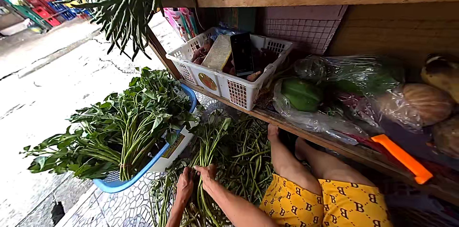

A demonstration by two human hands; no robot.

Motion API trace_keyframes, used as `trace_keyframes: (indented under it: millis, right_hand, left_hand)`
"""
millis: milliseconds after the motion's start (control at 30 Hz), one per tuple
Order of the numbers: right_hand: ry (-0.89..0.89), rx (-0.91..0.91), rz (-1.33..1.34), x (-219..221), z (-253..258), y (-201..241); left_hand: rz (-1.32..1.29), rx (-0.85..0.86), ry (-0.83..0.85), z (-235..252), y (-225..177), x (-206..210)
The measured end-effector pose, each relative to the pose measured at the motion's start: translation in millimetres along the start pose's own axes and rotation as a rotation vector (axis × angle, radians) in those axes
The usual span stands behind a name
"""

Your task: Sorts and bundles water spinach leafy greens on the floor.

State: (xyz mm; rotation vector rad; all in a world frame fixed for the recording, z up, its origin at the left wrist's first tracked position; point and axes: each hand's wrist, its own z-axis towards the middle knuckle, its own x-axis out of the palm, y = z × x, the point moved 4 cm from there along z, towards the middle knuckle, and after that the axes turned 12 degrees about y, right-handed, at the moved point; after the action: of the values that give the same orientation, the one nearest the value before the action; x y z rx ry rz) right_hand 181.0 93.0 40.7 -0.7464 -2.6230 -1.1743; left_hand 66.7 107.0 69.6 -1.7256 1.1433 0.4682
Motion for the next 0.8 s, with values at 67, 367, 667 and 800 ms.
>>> trace_keyframes:
  millis: [67,367,667,800]
  right_hand:
    - [-0.014,0.002,-0.024,0,2,0]
    - [0.058,0.064,-0.104,3,5,13]
    - [0.054,0.043,-0.014,0,5,17]
    - [0.002,0.017,0.033,-4,9,18]
  left_hand:
    - [0.010,0.038,-0.019,0,1,2]
    - [0.060,0.059,-0.074,-9,5,5]
    - [0.171,-0.094,0.001,-32,6,15]
    - [0.183,-0.158,0.037,-39,13,13]
